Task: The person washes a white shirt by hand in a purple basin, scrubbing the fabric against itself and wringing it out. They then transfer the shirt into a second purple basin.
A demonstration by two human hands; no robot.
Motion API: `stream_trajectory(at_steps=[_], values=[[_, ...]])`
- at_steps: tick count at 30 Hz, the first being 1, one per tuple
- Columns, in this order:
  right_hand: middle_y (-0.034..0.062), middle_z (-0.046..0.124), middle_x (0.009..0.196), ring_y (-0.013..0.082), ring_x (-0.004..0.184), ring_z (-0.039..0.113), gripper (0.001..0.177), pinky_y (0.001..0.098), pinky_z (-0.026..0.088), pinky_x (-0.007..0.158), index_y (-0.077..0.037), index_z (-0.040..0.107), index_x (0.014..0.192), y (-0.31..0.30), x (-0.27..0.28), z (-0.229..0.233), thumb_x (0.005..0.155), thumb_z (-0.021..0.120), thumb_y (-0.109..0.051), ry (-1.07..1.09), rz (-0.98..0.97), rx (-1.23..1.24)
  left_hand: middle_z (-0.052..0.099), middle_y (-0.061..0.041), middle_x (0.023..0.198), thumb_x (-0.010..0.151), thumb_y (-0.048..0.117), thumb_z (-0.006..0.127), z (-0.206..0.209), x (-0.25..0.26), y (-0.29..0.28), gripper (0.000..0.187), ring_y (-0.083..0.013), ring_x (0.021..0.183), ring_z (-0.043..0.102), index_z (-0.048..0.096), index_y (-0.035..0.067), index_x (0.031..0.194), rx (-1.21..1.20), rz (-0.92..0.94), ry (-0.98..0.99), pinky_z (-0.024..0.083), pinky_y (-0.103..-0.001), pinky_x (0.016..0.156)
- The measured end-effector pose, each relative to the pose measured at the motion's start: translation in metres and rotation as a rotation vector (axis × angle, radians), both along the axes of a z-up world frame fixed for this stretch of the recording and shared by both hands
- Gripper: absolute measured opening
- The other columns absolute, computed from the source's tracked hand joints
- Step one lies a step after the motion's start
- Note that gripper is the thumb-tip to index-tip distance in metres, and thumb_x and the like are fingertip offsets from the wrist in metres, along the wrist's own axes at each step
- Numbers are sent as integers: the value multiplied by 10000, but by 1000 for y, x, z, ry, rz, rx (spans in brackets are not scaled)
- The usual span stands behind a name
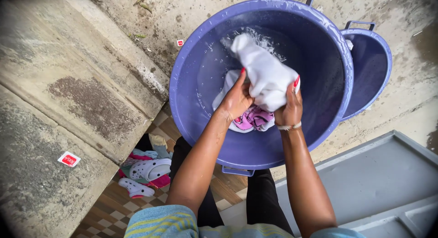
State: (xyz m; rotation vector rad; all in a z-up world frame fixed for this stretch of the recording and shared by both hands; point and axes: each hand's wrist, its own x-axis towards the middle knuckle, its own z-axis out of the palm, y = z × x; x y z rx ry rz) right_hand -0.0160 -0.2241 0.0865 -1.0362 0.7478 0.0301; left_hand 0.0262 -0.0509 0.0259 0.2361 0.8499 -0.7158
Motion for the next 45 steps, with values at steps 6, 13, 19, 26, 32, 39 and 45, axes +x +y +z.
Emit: stream_trajectory(at_steps=[6, 13, 19, 26, 32, 39, 45], values=[[96, 678, 1239, 240, 1151, 642, 430, 362, 497, 1021, -55, 583, 1342, -50, -31, -29, 1080, 505, -388, 366, 529, -363, 609, -190, 1355, 1018, 515, 578, 7, 3, 15, 745, -262, 1208, 616, 453, -20, 1521, 472, -382, -593, 479, -414, 1047], [100, 629, 1363, 207, 1274, 601, 589, 378, 492, 1083, -79, 538, 1393, -39, 112, -57, 1079, 448, -570, -137, 554, -231, 653, -263, 1310, 974, 734, 340, 50, 16, 36, 962, -315, 1046, 747, 314, -14, 1578, 61, -555, -554, 601, -431, 910], [78, 618, 1400, 162, 1294, 576, 689, 353, 441, 1122, -52, 562, 1420, -21, 116, -19, 1029, 434, -604, 9, 1171, 353, 678, -253, 1307, 1009, 708, 346, 34, 10, 46, 930, -304, 1052, 747, 404, -52, 1541, 57, -553, -575, 594, -414, 909], [118, 747, 884, 196, 753, 692, 298, 358, 547, 668, -36, 745, 1064, -39, 108, 104, 849, 756, -242, 184, 1491, -458, 715, -177, 1146, 1098, 483, 476, 45, -1, 30, 567, -247, 1033, 722, 600, -27, 1315, 406, -528, -779, 582, -405, 920], [50, 633, 816, 134, 704, 606, 158, 287, 481, 649, 6, 703, 904, -104, 71, 122, 846, 774, -124, -28, 871, -276, 709, -57, 1209, 919, 338, 712, 73, 0, 34, 403, -221, 1176, 648, 660, 127, 1258, 1189, -761, -1469, 409, -435, 1073], [26, 684, 1024, 99, 901, 614, 168, 323, 521, 813, -57, 669, 1212, -87, 76, -61, 1075, 689, -153, -35, 756, -816, 735, -64, 1160, 898, 269, 766, 23, -16, 63, 411, -201, 1072, 720, 693, 106, 1268, 902, -901, -861, 543, -301, 924], [192, 697, 1154, 369, 1064, 682, 352, 450, 540, 912, -29, 658, 1243, -24, 83, -142, 1069, 747, -322, -97, 532, -1230, 634, -159, 1079, 792, 226, 891, -59, -38, 79, 448, -269, 1030, 635, 715, 12, 1144, 1347, -758, -922, 514, -341, 910]])
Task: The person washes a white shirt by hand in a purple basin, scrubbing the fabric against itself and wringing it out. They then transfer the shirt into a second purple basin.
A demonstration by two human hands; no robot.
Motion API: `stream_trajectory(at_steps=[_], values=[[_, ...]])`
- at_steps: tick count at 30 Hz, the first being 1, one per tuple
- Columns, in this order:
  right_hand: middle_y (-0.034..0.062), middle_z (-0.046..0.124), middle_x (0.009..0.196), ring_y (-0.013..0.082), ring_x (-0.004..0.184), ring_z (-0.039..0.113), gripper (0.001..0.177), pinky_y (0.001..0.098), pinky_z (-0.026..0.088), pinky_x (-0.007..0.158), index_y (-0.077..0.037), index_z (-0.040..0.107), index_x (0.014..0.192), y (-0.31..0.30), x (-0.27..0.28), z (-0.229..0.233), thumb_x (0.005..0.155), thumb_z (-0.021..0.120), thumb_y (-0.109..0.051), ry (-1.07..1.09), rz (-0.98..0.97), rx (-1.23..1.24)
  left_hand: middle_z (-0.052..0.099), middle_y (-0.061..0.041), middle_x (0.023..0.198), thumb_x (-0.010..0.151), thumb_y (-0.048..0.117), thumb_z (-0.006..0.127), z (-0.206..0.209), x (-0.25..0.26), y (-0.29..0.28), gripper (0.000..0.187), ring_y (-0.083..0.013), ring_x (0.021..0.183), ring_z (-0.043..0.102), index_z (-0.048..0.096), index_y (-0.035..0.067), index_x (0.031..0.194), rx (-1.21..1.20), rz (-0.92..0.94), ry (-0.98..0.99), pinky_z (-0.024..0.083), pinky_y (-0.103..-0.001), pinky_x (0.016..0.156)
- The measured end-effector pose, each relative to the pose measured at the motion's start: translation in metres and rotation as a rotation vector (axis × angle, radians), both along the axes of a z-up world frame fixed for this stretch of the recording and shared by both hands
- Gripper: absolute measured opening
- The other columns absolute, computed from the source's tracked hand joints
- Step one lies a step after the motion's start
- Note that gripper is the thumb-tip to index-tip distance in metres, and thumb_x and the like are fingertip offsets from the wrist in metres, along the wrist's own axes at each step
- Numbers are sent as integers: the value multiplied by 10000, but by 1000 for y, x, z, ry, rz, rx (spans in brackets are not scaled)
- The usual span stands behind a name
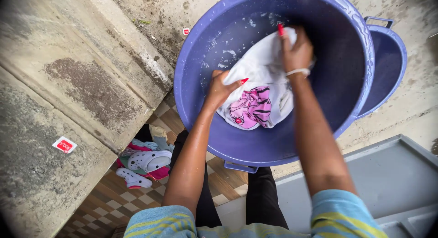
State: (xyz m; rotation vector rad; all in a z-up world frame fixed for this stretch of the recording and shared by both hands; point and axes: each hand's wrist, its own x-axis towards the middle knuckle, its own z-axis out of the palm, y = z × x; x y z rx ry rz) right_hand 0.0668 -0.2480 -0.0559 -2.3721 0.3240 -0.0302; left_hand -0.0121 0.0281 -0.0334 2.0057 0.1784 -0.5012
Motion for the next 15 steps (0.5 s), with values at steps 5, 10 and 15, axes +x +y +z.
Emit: stream_trajectory(at_steps=[5, 10, 15], values=[[218, 689, 1036, 401, 1018, 653, 471, 611, 445, 878, -105, 684, 1128, 61, -5, 33, 804, 745, -442, 50, 367, -563, 703, -138, 1096, 819, 191, 848, -30, 1, 1, 330, -238, 1054, 621, 740, 37, 1090, 214, 124, -4, 478, -333, 938], [206, 670, 1203, 410, 1100, 635, 388, 595, 485, 953, -112, 650, 1279, 50, 1, -2, 1053, 670, -427, 392, -41, -202, 696, -75, 1112, 911, 181, 728, -41, 16, -17, 340, -166, 1036, 651, 616, 62, 1209, -301, 497, 129, 507, -286, 925], [175, 720, 1229, 390, 1128, 667, 339, 506, 492, 959, -127, 712, 1276, 34, 5, -9, 967, 707, -265, 221, 393, -268, 672, -8, 1129, 965, 231, 678, -71, 8, -49, 333, -145, 1033, 624, 642, 107, 1272, -813, 697, 543, 511, -327, 926]])
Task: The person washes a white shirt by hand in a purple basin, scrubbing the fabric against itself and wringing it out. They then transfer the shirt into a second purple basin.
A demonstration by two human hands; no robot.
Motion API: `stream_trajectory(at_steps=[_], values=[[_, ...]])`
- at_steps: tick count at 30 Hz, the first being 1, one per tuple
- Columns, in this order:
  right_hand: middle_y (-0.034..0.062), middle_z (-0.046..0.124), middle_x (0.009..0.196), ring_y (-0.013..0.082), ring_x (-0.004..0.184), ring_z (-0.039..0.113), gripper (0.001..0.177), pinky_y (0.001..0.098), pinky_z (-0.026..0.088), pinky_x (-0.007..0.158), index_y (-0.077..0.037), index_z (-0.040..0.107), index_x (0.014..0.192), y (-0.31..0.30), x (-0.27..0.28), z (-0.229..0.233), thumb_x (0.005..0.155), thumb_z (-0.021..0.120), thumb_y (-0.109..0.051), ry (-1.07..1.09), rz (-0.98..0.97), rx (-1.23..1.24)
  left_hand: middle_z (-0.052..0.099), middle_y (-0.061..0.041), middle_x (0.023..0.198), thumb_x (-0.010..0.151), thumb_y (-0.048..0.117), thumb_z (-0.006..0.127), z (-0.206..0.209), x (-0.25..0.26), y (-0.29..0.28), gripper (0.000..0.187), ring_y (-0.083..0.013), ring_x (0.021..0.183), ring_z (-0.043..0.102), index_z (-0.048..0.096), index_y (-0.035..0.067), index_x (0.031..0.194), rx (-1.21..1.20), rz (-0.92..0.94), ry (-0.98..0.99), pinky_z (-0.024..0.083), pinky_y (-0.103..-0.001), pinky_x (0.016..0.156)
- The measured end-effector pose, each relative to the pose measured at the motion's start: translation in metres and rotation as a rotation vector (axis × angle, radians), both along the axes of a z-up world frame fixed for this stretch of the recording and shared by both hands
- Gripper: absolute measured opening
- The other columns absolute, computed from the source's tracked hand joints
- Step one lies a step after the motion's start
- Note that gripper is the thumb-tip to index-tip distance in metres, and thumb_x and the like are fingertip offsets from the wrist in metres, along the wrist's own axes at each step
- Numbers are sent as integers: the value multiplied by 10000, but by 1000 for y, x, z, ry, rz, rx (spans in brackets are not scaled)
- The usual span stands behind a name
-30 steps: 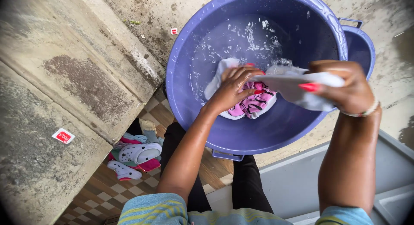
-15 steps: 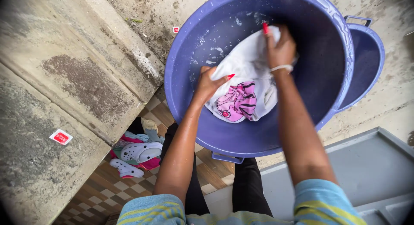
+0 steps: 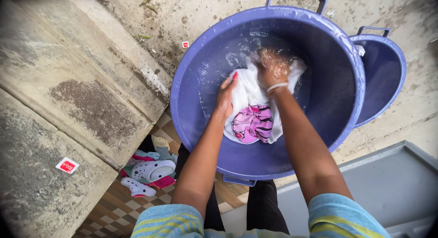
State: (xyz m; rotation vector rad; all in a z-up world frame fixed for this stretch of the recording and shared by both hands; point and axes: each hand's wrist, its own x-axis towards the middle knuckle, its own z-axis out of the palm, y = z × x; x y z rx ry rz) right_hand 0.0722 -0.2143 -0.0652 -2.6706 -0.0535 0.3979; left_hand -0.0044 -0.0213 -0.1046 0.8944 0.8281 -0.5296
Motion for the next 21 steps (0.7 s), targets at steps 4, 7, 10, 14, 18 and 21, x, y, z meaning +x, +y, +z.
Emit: stream_trajectory(at_steps=[4, 7, 10, 14, 18, 21], values=[[132, 694, 1350, 286, 1256, 660, 313, 385, 506, 1114, -87, 643, 1367, -33, 26, 64, 1092, 563, -214, -81, -298, 855, 711, -56, 1115, 918, 327, 649, 62, 38, -16, 411, -204, 1015, 678, 669, 64, 1233, -228, 206, 120, 551, -375, 941], [73, 753, 1194, 216, 1137, 697, 363, 371, 534, 1062, -112, 652, 1358, -10, -8, 126, 1021, 596, -235, 290, -437, 1307, 747, -113, 1115, 822, 557, 610, 79, 48, -29, 628, -275, 1007, 714, 682, 37, 1166, -498, 228, 237, 568, -418, 904], [147, 729, 1204, 277, 1177, 669, 362, 429, 490, 1061, -18, 685, 1235, 9, -52, 106, 901, 714, -152, 9, -2, 855, 652, -107, 1080, 996, 585, 610, -19, 15, -38, 580, -249, 944, 630, 635, 49, 1214, -390, 7, 251, 531, -439, 817], [183, 718, 1152, 296, 1046, 656, 351, 424, 480, 914, -7, 664, 1228, 12, -60, 91, 897, 683, -124, -197, -60, 443, 539, -88, 975, 1111, 476, 657, -55, -18, -42, 461, -229, 875, 512, 577, 21, 1113, -88, -124, 141, 458, -436, 747], [219, 706, 1100, 317, 916, 644, 341, 420, 469, 767, 3, 643, 1220, 20, -46, 80, 893, 653, -96, -414, -121, 38, 401, -46, 782, 1137, 351, 634, -33, -18, -32, 508, -202, 761, 362, 489, -35, 841, 288, -212, -125, 342, -407, 631], [243, 698, 1066, 330, 830, 635, 335, 418, 462, 669, 10, 629, 1215, 29, -40, 78, 891, 633, -77, -550, -165, -226, 475, 18, 777, 1049, 274, 625, 71, 5, -58, 348, -127, 748, 413, 582, 13, 824, 275, -142, -75, 369, -332, 635]])
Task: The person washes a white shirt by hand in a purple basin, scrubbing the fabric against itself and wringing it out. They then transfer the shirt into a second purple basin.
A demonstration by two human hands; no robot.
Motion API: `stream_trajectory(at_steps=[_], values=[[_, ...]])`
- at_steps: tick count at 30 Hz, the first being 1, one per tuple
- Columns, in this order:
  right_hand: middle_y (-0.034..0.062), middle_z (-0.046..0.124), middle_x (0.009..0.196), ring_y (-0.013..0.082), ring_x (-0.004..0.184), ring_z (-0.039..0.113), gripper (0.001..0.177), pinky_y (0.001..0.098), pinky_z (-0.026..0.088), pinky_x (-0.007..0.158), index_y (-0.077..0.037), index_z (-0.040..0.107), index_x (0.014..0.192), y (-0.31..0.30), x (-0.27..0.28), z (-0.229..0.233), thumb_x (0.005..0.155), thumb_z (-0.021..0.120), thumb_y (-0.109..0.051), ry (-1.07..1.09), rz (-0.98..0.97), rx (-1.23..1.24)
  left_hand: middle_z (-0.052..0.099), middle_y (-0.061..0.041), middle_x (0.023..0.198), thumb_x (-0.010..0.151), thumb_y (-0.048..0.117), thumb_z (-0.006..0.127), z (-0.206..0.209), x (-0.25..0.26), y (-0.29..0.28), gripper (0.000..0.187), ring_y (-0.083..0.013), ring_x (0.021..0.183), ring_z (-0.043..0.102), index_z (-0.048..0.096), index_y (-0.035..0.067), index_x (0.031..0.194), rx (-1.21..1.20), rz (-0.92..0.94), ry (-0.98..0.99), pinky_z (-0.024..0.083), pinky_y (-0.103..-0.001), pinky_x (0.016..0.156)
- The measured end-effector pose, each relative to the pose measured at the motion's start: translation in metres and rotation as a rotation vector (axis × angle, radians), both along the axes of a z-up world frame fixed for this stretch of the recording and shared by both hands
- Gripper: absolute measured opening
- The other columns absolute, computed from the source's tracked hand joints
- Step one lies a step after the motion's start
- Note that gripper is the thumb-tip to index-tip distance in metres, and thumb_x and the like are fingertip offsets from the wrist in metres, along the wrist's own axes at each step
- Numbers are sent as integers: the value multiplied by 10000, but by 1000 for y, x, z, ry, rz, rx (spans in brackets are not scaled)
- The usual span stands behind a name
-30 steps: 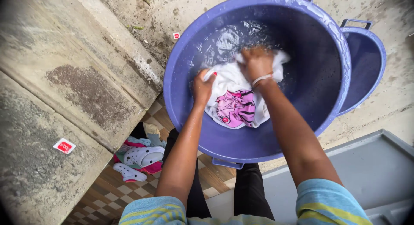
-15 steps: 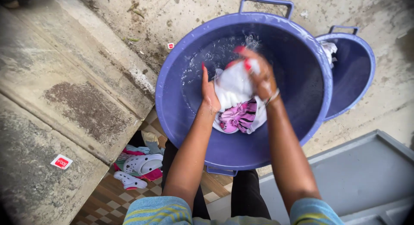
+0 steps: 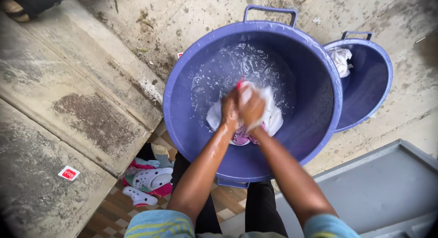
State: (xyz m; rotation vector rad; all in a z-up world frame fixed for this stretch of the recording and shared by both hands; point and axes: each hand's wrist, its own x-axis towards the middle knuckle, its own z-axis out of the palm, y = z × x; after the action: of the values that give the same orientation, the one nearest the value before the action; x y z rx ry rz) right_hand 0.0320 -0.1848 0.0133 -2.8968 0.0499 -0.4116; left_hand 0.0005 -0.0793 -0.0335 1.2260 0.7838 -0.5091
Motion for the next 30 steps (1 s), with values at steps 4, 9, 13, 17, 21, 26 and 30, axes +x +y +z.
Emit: stream_trajectory(at_steps=[4, 9, 13, 17, 21, 26, 30], values=[[229, 677, 937, 351, 739, 624, 224, 440, 438, 610, 9, 644, 1155, 13, -12, 20, 949, 604, -70, 52, -46, 50, 588, 72, 818, 950, 237, 625, 24, 11, -2, 197, -57, 757, 494, 712, 77, 875, -165, 77, 69, 414, -253, 670], [196, 588, 663, 374, 603, 618, 218, 480, 455, 584, -61, 617, 864, 20, 11, 41, 1029, 631, -203, 235, -164, 657, 513, -11, 729, 1089, 318, 646, -12, -17, 6, 362, -165, 675, 450, 576, 51, 854, -87, 37, 88, 381, -333, 574], [193, 620, 750, 411, 673, 622, 241, 486, 461, 613, -61, 590, 879, -17, 56, 32, 1060, 646, -210, 169, -137, 518, 642, 5, 969, 1054, 310, 611, 55, 9, 10, 236, -148, 888, 581, 663, 84, 1099, -452, 191, 253, 484, -315, 765], [172, 647, 880, 354, 831, 636, 316, 433, 482, 741, -26, 610, 1015, -13, 81, 106, 939, 753, -297, 356, 288, 727, 652, -66, 1271, 1058, 499, 414, 40, 8, 48, 559, -165, 1173, 635, 559, 59, 1369, -686, -125, 131, 500, -343, 1034], [196, 626, 1179, 332, 1152, 580, 392, 422, 441, 1034, -7, 596, 1247, -31, 61, 112, 1067, 622, -353, 87, 325, 809, 570, -105, 1450, 1115, 570, 347, -13, -17, 69, 718, -206, 1363, 544, 435, -18, 1519, -526, -250, -140, 408, -373, 1185], [93, 636, 986, 233, 988, 633, 517, 364, 516, 967, -35, 603, 1157, -73, 44, 11, 1151, 401, -511, 634, -152, 1648, 506, -145, 1518, 1085, 527, 350, 33, 2, 82, 705, -266, 1419, 458, 380, -4, 1549, -609, -186, -69, 360, -409, 1202], [85, 730, 1224, 205, 1115, 678, 506, 341, 534, 961, -39, 637, 1287, -56, 41, 22, 1020, 462, -431, 1436, -124, 1746, 461, -185, 1575, 1112, 447, 379, 46, -8, 86, 625, -270, 1486, 402, 421, -14, 1533, -467, -851, -107, 312, -366, 1215]])
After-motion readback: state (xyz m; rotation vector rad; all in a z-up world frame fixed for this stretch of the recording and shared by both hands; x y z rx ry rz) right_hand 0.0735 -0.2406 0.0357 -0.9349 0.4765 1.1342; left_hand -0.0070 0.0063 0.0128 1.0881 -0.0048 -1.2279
